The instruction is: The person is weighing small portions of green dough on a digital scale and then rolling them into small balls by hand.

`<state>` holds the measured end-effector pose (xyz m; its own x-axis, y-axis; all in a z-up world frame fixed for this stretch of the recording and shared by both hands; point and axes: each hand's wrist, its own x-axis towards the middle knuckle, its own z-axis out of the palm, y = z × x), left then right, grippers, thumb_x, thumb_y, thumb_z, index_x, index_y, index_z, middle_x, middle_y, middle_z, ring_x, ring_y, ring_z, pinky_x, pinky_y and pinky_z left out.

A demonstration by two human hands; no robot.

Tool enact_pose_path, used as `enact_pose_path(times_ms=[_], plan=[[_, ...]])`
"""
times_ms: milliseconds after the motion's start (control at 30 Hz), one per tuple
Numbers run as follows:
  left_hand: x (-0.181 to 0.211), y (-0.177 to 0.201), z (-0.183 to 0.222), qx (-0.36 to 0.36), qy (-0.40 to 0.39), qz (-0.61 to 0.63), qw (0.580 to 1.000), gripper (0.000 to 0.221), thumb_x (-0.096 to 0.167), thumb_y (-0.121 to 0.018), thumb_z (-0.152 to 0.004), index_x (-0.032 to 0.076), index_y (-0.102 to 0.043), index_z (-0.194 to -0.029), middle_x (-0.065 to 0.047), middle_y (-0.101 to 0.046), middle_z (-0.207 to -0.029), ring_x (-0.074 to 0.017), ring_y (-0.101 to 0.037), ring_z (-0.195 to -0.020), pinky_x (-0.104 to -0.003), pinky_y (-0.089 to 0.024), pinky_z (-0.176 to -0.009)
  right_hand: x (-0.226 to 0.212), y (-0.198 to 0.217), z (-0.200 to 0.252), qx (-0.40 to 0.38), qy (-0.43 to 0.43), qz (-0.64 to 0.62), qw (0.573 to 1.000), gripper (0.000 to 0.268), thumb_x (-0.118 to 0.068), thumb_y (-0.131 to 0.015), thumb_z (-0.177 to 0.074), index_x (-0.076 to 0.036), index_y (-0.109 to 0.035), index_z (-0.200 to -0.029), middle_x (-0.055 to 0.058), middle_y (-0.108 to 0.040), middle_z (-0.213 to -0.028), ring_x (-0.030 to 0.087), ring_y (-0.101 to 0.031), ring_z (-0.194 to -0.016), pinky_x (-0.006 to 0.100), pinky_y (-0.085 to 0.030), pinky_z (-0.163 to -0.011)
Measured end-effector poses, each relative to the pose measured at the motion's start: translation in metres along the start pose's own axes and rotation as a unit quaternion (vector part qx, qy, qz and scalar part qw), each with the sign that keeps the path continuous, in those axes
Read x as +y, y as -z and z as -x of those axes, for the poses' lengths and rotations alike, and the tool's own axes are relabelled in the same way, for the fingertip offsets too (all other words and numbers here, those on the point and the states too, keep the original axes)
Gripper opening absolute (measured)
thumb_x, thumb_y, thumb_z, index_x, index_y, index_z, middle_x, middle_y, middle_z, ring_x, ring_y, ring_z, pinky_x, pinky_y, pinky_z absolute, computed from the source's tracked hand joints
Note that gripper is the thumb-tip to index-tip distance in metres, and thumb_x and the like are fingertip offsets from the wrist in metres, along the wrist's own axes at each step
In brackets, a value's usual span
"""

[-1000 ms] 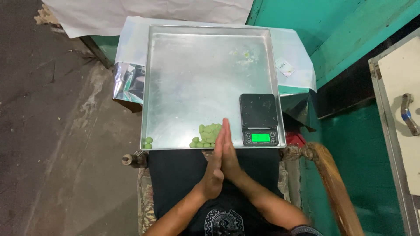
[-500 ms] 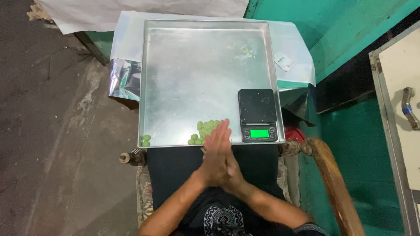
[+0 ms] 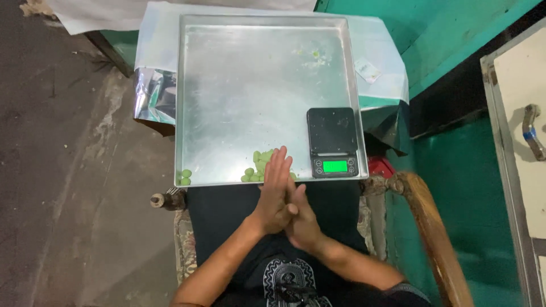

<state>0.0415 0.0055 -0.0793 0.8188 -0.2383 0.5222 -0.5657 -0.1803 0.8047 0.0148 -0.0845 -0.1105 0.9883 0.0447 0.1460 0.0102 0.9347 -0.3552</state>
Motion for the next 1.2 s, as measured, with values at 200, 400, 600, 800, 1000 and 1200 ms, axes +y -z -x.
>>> enact_pose_path(times_ms=[200,400,600,800,1000,1200], plan=[[0.086,0.013,-0.026,0.053,-0.091,0.107,0.989,0.110,0.085,-0.026,-0.095,-0.002,-0.017,-0.162,-0.024,-0.007,-0.171,-0.0488,-0.003,-0.158,-0.065,0.003,-0.129,-0.028,-0.063,-0.026,-0.104,-0.040,0.410,0.905,0.081,-0.056,-0.035,-0.109,-0.017,0.004,-0.168,0.004,0.001,-0.175,0.031,-0.003,-0.160,0.059,-0.008,-0.126],[0.033,0.003,-0.008,0.054,-0.083,0.059,0.993,0.107,0.082,-0.025,-0.095,0.001,-0.014,-0.163,-0.024,-0.007,-0.170,-0.0476,-0.004,-0.157,-0.063,0.002,-0.128,-0.024,-0.078,-0.008,-0.061,-0.135,0.370,0.917,0.078,-0.054,-0.011,-0.104,-0.007,0.002,-0.165,0.014,0.005,-0.173,0.037,-0.005,-0.158,0.056,-0.003,-0.126],[0.041,0.010,-0.026,0.055,-0.094,0.034,0.994,0.103,0.080,-0.026,-0.096,0.004,-0.008,-0.164,-0.023,-0.003,-0.171,-0.0451,-0.001,-0.158,-0.062,0.004,-0.129,-0.018,-0.055,-0.039,-0.101,-0.065,0.433,0.894,0.070,-0.052,-0.012,-0.110,-0.010,-0.004,-0.166,0.010,-0.001,-0.174,0.034,-0.007,-0.160,0.052,-0.005,-0.128],[0.011,0.021,-0.043,0.069,-0.028,0.077,0.994,0.104,0.079,-0.022,-0.096,0.000,-0.009,-0.164,-0.020,-0.003,-0.172,-0.0411,0.000,-0.159,-0.057,0.003,-0.130,-0.020,-0.005,-0.039,-0.086,-0.070,0.522,0.846,0.073,-0.050,-0.013,-0.108,-0.005,-0.004,-0.165,0.019,0.000,-0.173,0.044,-0.006,-0.156,0.057,0.000,-0.127],[0.029,0.019,-0.054,0.040,-0.004,0.140,0.989,0.107,0.085,-0.022,-0.094,0.005,-0.008,-0.164,-0.017,-0.001,-0.172,-0.0425,0.003,-0.158,-0.061,0.004,-0.129,-0.025,-0.074,-0.071,-0.025,-0.071,0.493,0.867,0.070,-0.046,-0.009,-0.109,-0.006,-0.005,-0.166,0.011,-0.008,-0.173,0.031,-0.012,-0.159,0.049,-0.007,-0.127],[0.016,0.036,-0.061,-0.006,0.041,0.213,0.976,0.083,0.074,-0.021,-0.110,0.013,-0.009,-0.166,-0.011,0.004,-0.174,-0.0347,0.007,-0.164,-0.063,-0.007,-0.134,-0.002,-0.093,-0.108,-0.009,-0.051,0.511,0.858,0.070,-0.046,-0.010,-0.109,-0.006,-0.003,-0.166,0.012,-0.006,-0.173,0.032,-0.009,-0.159,0.049,-0.006,-0.127]])
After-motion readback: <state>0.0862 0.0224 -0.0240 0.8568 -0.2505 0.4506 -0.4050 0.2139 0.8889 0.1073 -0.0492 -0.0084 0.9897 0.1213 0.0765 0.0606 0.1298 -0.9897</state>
